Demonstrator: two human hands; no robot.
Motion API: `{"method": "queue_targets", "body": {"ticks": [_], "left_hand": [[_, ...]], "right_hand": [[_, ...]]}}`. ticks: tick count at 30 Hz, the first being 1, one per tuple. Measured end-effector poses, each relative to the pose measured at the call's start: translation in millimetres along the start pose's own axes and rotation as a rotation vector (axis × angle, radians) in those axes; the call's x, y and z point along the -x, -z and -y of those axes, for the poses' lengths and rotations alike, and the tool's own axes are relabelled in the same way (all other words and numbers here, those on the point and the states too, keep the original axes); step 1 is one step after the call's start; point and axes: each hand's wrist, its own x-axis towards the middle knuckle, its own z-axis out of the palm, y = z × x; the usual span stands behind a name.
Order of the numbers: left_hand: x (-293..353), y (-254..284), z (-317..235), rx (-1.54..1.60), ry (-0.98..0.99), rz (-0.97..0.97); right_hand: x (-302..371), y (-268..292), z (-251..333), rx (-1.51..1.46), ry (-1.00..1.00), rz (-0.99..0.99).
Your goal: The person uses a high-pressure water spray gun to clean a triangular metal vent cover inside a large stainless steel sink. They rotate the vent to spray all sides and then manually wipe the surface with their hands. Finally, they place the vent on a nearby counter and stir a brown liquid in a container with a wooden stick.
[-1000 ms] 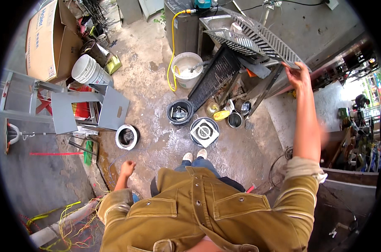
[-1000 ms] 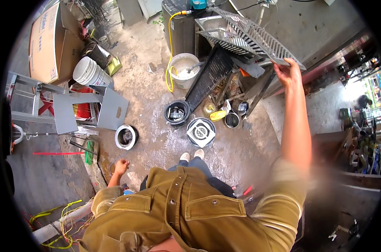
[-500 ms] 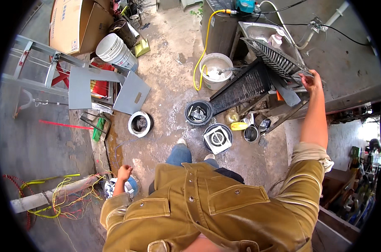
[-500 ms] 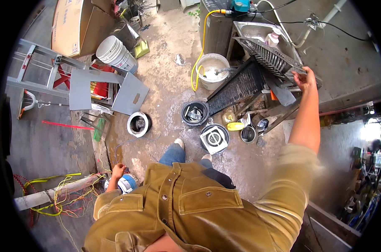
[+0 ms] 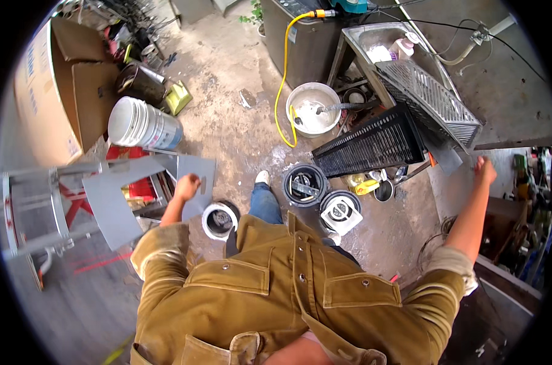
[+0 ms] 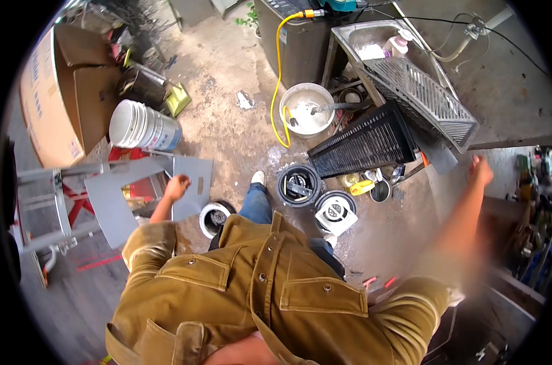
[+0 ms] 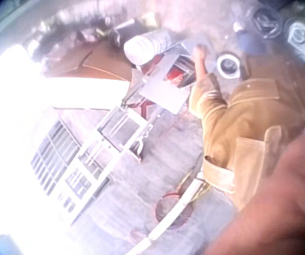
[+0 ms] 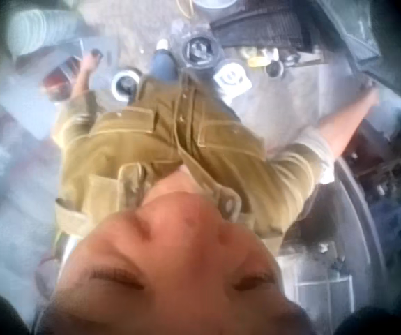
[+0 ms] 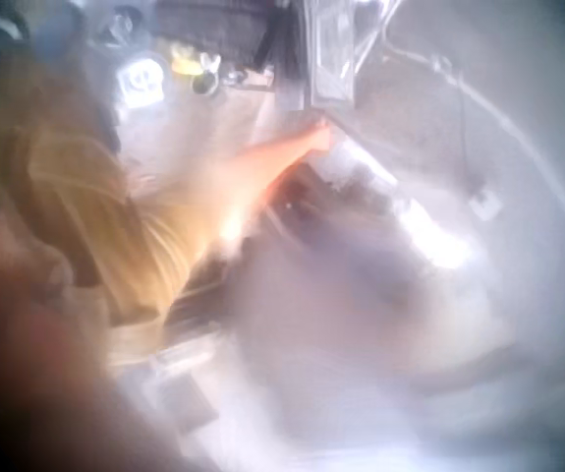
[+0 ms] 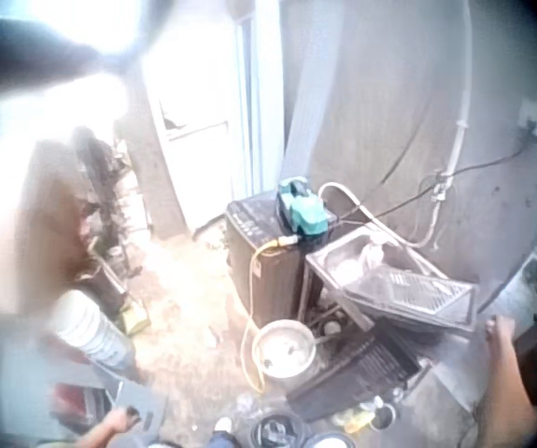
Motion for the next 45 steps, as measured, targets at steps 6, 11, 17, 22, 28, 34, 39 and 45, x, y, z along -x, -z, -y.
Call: {"method": "queue_targets", "body": {"ticks": [6,11,17,22,28,34,39,45], "left_hand": [[-171.9,157.2,-148.8,-0.090,-0.273,-0.195],[-212.6,185.7,-300.7,-0.132,-0.646,-0.319],[-229.0,199.0,-460.3,-0.125,-1.079,-0.465],[-279.7,215.3,-598.3,-0.195,-1.277,-0.537],[-403.3,181.7,-746.4,-0.287,-1.482,-0.552],[-489.8,156.1,-815.7,-0.361,-1.455,-0.422],[-521.7,147.6,-833.8,-0.465,-1.502,-0.342],[-507.1,134.3,-848.9,-0.463,-1.574,-0.354]], "right_hand": [[122.1,26.5,-71.3,-0.086,0.093,-0.128],[165.8,98.5,-160.0,-0.124,-0.070,-0.169],[247.8,155.6,-287.3,-0.261,-0.178,-0.410],[385.7,155.0,-325.1,-0.313,-0.434,-0.444],[530.4,102.8,-286.8,-0.165,-0.721,-0.936],[608.2,16.2,-235.3,-0.101,-0.823,-1.045],[656.2,5.6,-220.7,-0.179,-0.732,-0.977],[676.6,10.7,-254.8,-0.232,-0.624,-0.989]]}}
